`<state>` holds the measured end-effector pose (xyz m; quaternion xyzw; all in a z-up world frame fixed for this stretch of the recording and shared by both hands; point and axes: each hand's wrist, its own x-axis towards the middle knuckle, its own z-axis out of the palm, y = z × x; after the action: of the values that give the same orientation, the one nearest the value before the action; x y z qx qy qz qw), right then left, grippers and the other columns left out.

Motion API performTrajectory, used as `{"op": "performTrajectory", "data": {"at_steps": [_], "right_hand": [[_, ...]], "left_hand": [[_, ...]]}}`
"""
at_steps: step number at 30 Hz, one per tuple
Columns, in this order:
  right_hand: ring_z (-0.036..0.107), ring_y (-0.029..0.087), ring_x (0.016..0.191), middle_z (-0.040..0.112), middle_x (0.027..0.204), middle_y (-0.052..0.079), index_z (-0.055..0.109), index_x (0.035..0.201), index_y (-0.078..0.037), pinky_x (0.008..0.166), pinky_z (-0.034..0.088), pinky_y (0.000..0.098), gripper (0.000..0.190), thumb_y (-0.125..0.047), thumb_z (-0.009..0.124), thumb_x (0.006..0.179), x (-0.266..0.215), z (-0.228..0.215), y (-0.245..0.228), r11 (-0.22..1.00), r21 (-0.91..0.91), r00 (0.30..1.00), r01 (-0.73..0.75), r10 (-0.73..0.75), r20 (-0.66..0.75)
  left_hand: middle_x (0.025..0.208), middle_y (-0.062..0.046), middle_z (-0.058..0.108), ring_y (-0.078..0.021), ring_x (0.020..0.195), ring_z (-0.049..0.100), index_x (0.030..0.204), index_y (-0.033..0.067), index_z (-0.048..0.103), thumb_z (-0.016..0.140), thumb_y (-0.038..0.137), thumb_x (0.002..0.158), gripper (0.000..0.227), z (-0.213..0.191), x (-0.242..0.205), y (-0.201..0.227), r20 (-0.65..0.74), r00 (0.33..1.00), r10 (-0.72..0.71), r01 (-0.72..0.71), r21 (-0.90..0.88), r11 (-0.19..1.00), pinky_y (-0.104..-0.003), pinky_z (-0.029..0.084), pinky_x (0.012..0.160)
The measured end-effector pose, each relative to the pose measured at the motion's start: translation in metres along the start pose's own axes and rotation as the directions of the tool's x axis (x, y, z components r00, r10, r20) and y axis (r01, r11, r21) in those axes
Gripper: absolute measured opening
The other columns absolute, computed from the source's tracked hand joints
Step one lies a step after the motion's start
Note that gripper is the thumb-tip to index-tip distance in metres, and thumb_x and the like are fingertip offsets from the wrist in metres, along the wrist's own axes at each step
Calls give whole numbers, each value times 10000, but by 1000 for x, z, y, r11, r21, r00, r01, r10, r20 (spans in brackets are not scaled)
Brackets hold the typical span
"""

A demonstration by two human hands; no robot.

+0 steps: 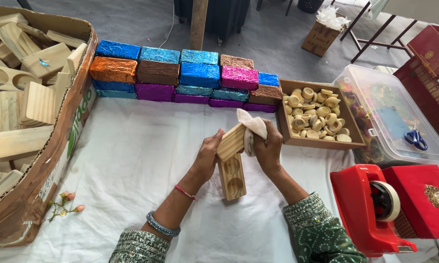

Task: Wrapping small rectangular objects in pink foil and cleaning wooden bases with a cloth.

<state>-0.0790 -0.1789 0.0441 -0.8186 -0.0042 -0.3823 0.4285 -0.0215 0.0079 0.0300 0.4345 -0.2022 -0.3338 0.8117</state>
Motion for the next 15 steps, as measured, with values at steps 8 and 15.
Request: {"op": "performTrajectory", "data": {"at_steps": [8, 15], "right_hand": [[731, 194, 940, 733, 1023, 116, 657, 1187, -7, 804, 602, 339, 256, -12, 630, 932, 3, 0, 8, 997, -73, 999, 7, -10, -47], [713, 297, 901, 685, 1086, 147, 686, 1203, -60, 748, 598, 411, 396, -99, 747, 813, -17, 13, -41, 895, -341, 929, 289, -175, 327]], "left_hand": [[1175, -151, 700, -216, 1077, 694, 1375, -11, 552, 399, 431, 1074, 556, -4, 7, -3, -53, 999, -4, -14, -335, 942, -386, 557, 989], [1195, -87, 651, -168, 1118, 646, 1369, 17, 523, 503, 423, 1062, 509, -20, 13, -19, -174, 984, -29, -22, -286, 958, -353, 533, 1001]]}}
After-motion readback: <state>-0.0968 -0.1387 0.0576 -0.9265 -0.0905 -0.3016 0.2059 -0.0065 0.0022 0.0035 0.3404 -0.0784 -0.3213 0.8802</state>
